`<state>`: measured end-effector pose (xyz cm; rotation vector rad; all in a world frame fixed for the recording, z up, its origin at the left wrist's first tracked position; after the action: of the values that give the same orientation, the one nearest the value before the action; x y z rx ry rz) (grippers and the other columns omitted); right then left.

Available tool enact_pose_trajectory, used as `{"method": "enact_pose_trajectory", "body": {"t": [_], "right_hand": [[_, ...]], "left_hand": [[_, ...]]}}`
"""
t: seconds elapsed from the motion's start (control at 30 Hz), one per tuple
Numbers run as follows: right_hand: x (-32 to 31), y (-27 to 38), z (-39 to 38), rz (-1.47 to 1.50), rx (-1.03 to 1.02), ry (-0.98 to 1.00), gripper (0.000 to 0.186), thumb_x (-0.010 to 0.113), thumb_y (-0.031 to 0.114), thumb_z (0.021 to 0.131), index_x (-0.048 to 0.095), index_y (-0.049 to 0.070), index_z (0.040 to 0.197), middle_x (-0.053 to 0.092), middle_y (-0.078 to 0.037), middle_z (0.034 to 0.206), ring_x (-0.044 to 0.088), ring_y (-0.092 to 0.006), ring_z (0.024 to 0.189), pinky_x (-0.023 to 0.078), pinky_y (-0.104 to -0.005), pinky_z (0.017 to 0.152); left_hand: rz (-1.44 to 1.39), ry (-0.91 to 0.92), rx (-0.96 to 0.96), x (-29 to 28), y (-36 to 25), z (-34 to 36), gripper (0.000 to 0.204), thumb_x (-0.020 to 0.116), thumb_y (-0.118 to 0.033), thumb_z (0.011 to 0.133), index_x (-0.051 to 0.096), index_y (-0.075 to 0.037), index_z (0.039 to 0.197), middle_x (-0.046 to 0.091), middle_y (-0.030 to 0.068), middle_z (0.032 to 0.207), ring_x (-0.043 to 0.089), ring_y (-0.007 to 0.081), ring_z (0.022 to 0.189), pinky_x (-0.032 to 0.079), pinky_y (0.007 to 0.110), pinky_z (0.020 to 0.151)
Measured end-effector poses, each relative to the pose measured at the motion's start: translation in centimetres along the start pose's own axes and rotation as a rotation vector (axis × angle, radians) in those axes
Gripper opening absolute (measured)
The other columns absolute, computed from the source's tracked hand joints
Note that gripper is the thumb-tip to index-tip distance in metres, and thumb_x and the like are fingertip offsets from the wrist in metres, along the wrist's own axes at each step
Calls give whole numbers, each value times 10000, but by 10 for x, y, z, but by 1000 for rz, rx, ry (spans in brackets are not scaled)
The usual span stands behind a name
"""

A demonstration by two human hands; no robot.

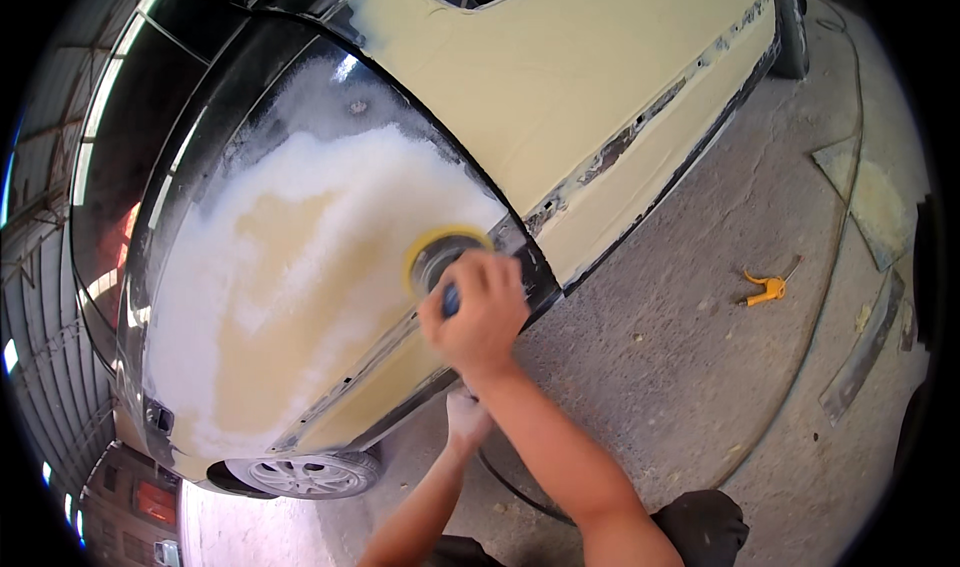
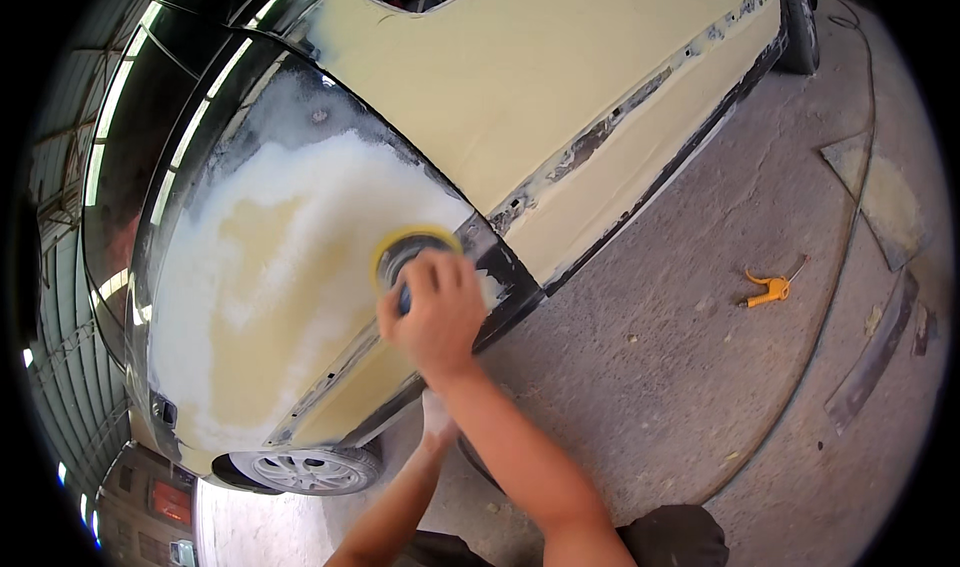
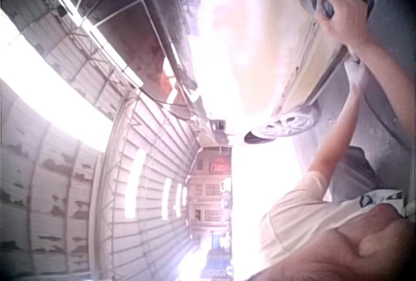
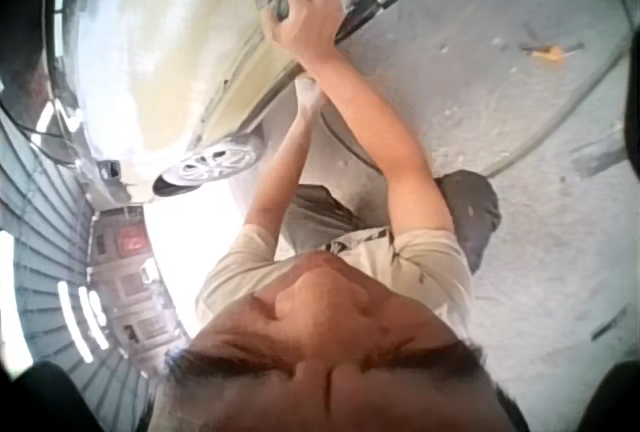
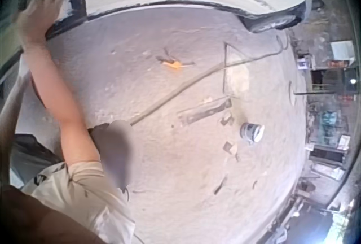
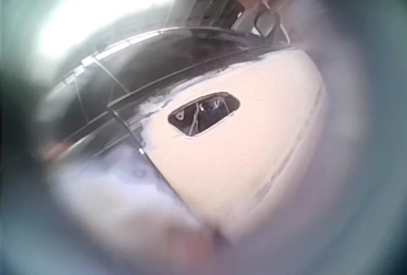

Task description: The person uses a pneumatic orbital sander to smooth the body filler on the side door and rear quarter panel of a car. They move the sander in circular and sweeping motions across the surface, generating dust.

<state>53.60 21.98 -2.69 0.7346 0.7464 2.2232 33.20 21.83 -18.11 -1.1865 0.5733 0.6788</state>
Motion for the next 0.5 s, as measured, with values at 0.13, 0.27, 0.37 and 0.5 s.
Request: {"method": "enact_pose_trajectory", "body": {"t": [0.13, 0.27, 0.37, 0.5], "right_hand": [[6, 18, -20, 47, -64, 49, 157, 690, 115, 705, 608, 100, 838, 621, -96, 954, 592, -347, 893, 520, -442, 720], [-1, 7, 14, -14, 8, -42, 160, 687, 106, 696, 608, 111, 835, 619, -90, 938, 599, -333, 895, 528, -430, 736], [-3, 6, 24, -70, 36, -87, 152, 683, 106, 697, 612, 118, 831, 616, -85, 937, 603, -327, 901, 532, -423, 751], [20, 44, -23, 20, -116, 58, 153, 684, 104, 692, 620, 122, 830, 622, -74, 952, 613, -321, 915, 540, -425, 773]], "left_hand": [[168, -88, 348, -4, -23, -13, 294, 783, -261, 900, 709, 18, 844, 668, -12, 681, 641, 84, 673, 514, 303, 600], [-281, 33, -118, 2, 11, 8, 256, 781, -249, 907, 726, -3, 866, 673, -20, 697, 637, 66, 691, 512, 286, 612], [-371, 18, -131, 2, 16, 20, 219, 775, -236, 903, 746, -19, 911, 692, -10, 709, 656, 87, 707, 523, 289, 648], [-32, -139, 83, -2, 74, -10, 254, 792, -322, 856, 764, -79, 925, 752, 40, 816, 715, 202, 764, 554, 352, 743]]}}
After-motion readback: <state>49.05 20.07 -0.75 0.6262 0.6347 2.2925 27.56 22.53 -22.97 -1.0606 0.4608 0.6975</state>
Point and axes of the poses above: each hand's wrist, its own z-axis towards the middle knuckle, its own x-axis out of the palm, y = z × x, the point moved 10 cm from there along z, towards the middle knuckle
